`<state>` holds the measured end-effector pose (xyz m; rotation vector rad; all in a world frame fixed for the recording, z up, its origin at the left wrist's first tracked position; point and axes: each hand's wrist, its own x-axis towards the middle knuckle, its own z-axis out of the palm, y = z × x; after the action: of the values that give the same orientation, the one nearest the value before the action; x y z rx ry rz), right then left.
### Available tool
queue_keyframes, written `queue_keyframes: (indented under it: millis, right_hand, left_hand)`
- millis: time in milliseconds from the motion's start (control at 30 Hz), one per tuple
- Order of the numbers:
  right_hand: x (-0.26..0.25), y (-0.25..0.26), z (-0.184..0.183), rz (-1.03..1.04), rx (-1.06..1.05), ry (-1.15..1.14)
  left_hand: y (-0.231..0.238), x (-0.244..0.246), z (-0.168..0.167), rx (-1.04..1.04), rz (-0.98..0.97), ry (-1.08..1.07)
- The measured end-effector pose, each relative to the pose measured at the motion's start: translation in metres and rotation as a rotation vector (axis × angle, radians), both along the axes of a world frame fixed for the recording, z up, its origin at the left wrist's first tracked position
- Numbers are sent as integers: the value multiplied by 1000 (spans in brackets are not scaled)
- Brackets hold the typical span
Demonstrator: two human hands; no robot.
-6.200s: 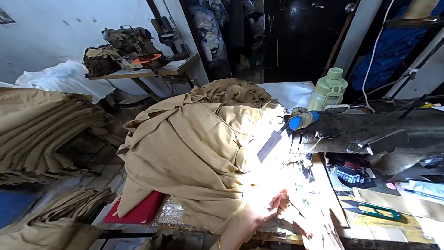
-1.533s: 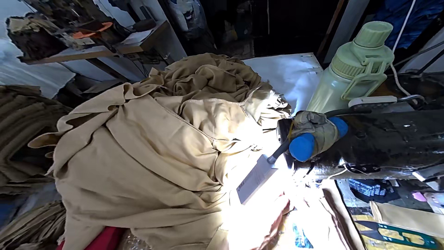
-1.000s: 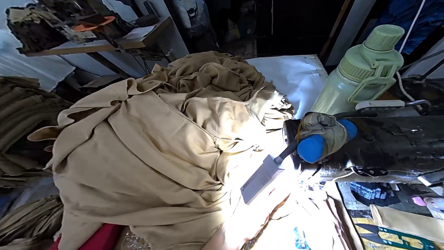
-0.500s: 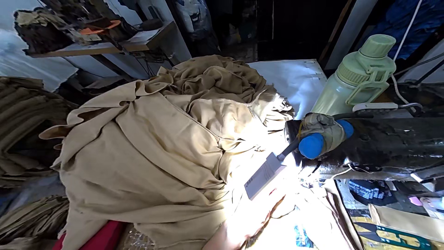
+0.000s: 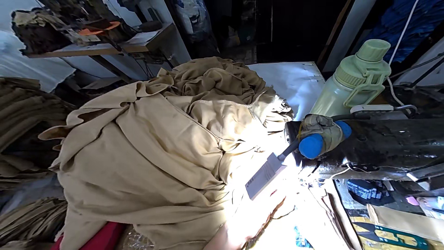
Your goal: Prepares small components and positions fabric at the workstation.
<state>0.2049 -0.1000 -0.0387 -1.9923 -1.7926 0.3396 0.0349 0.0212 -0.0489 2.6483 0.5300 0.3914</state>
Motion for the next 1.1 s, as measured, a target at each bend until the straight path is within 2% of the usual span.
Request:
queue_keyframes:
  millis: [67,200,300,467,567,633,733,800,900,967,1033,1100]
  right_hand:
    - [-1,-2,4,5,-47,53]
    - [-1,-2,2,1,-62,6]
    - [-1,-2,-2,3,1,17]
    - [-3,-2,4,8,-66,-10]
    - [-1,-3,-4,-4,-47,-4]
    - [1,-1,-10,-17,-10,-43]
    - [1,5,2,-38,-36,-15]
    - [5,9,-7,-46,-43,-40]
    - [13,9,-24,-67,-9,-17]
    - [14,3,-17,-96,33,54]
    - [13,-7,10,-142,103,168]
    - [23,-22,30,-164,257,60]
  left_hand:
    - [-2,1,7,-141,20,81]
    - [-3,1,4,-32,25,36]
    - [-3,1,4,-29,28,52]
    - [-1,1,1,-17,1,23]
    - [1,2,1,73,-21,-17]
    - [1,4,8,27,-7,22]
    - [3,8,13,61,5,-9]
    - [5,9,11,122,44,13]
    - [9,12,16,83,92,-7]
    - [9,12,13,59,147,-11]
    - [11,11,8,64,177,-24]
    - [14,13,-1,137,214,-102]
